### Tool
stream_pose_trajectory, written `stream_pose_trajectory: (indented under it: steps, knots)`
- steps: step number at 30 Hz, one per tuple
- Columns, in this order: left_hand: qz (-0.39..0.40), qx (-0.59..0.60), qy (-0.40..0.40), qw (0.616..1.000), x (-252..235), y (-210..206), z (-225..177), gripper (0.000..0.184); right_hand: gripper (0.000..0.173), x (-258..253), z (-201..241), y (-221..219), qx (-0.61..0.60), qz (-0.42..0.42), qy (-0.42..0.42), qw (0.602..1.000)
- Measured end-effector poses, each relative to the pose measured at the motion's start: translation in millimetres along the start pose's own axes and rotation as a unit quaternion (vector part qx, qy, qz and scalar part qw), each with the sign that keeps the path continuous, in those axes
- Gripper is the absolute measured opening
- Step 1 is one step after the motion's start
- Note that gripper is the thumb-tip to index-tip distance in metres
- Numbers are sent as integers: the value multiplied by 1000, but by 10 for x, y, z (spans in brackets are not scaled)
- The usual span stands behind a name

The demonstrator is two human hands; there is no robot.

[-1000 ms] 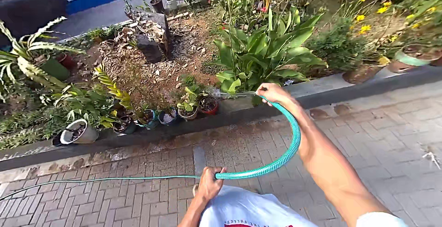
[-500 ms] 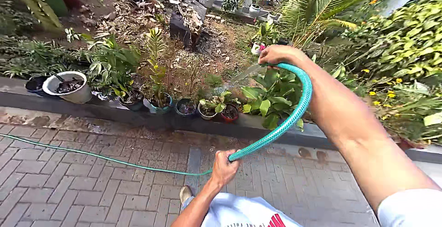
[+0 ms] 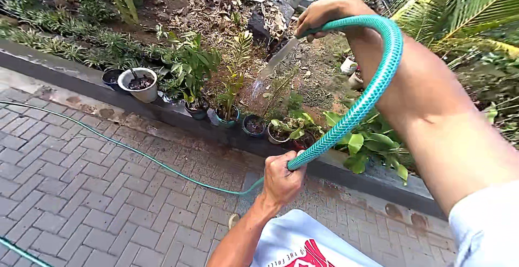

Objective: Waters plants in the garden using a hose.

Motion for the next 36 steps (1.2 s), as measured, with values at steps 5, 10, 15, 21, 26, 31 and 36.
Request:
stream_pose_trajectory:
  steps: [5,10,15,21,26,31,36]
  knots:
    - [1,-62,-38,997,-202,49,-31,32,22,-240,353,169,-35,-14,42,998]
    - [-5,-108,-50,993,-377,26,161,34,22,-483,597,326,-63,-22,79,995]
    - [-1,-182,-69,981,-713,-216,459,36,25,-929,733,389,-45,-10,152,987]
    - [12,-235,-54,970,-1334,-557,931,37,25,-1681,629,529,-78,0,227,971]
    - [12,-261,-32,965,-1688,-746,1323,36,19,-2369,387,519,-158,-25,268,950]
    - [17,-275,-11,961,-1859,-849,1653,38,20,-2743,227,358,-170,-11,253,952]
    - [31,-263,9,964,-1941,-936,1854,37,12,-3090,3,210,-198,9,246,949]
Point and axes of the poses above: each hand's wrist, its own x-axis away from the middle knuckle, its own y-axis out of the back of the hand, z = x × y, the point moved 7 cm from there along -x, towards the middle knuckle, and after that the axes turned 12 degrees about x, right-handed, at the moved point
